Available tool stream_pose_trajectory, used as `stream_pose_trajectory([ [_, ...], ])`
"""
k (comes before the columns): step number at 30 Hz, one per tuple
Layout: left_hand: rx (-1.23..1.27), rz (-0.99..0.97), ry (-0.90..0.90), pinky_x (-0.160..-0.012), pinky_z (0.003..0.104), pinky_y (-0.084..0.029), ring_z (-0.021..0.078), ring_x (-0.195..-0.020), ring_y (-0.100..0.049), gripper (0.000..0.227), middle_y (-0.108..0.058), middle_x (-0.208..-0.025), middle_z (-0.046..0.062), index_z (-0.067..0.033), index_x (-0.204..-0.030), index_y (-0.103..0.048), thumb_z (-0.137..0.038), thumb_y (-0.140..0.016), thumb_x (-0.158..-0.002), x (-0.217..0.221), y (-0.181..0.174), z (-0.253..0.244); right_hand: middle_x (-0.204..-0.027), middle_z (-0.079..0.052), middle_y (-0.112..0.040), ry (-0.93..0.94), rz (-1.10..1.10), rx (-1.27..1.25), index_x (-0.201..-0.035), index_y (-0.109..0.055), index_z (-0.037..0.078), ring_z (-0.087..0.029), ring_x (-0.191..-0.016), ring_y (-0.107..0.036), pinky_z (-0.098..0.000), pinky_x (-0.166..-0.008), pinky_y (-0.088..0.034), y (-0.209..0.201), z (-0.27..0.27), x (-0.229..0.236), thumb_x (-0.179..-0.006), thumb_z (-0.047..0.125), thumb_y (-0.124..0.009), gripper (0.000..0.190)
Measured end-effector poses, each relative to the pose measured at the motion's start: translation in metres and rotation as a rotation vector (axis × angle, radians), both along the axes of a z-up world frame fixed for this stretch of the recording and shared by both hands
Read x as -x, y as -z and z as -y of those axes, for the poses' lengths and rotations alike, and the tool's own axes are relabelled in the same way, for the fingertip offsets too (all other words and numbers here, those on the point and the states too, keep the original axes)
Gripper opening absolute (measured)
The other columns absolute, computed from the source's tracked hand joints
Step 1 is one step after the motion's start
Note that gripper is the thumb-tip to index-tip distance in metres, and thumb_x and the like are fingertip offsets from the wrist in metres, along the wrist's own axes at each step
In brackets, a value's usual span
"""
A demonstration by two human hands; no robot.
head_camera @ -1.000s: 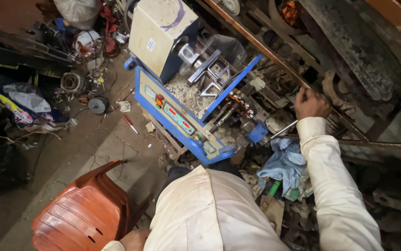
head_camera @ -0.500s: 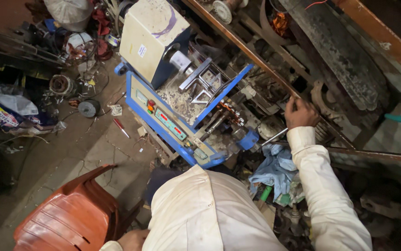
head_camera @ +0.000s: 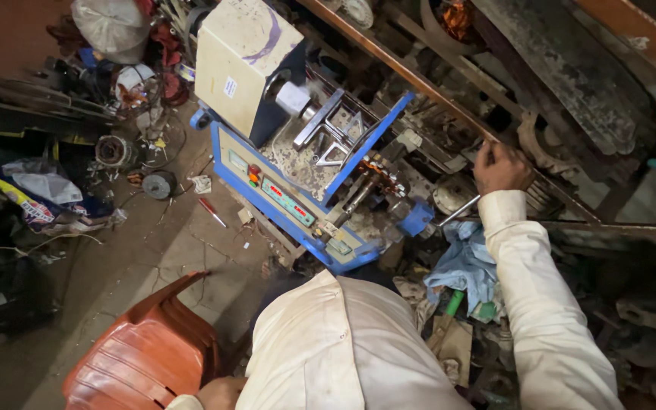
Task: The person operates a small metal turning machine, using a red-handled tool to adjust the workpiece and machine components. They repeatedly engage and disengage the machine's controls while manipulating the tool and workpiece.
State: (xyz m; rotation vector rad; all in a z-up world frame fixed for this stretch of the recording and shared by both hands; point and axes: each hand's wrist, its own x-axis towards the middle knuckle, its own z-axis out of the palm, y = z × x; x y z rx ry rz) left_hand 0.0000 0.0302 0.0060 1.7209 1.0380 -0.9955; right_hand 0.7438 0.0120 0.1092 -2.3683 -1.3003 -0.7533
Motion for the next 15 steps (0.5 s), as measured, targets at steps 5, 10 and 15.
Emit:
stream_pose_trajectory([
  [5,-0.090,0.033,0.168,-0.082,0.046,-0.058,0.0345,-0.099,-0.071,0.041,-0.071,-0.114,0.016,-0.0135,-0.126,-0.066,-0.034,-0.066,-0.090,-0.034,-0.025,-0.051,-0.082,-0.013,-0.070,0.035,0.015,0.032,-0.079,-0.068,0.009,-0.036,-0.076,-0.067,-0.0494,-0.066,-0.053,0.005,0.003,-0.001,-0.105,0.027,-0.070,0.033],
  [10,-0.620,0.370,0.020,-0.083,0.046,-0.056,0.0366,-0.099,-0.071,0.044,-0.072,-0.117,0.016,-0.0145,-0.126,-0.068,-0.043,-0.069,-0.092,-0.147,-0.079,-0.119,-0.080,-0.014,-0.069,-0.008,-0.009,-0.010,-0.079,-0.068,0.008,-0.037,-0.075,-0.066,-0.0496,-0.066,-0.053,0.004,0.001,-0.003,-0.104,0.026,-0.070,0.031],
  [15,-0.141,1.170,-0.865,-0.101,0.041,-0.052,0.0291,-0.128,-0.056,0.084,-0.050,-0.151,0.017,-0.0084,-0.155,-0.037,-0.035,-0.079,-0.087,-0.284,-0.139,-0.074,-0.076,-0.016,-0.068,0.006,-0.038,-0.026,-0.079,-0.069,0.008,-0.038,-0.071,-0.065,-0.0504,-0.064,-0.052,0.001,-0.001,-0.001,-0.102,0.026,-0.071,0.029],
])
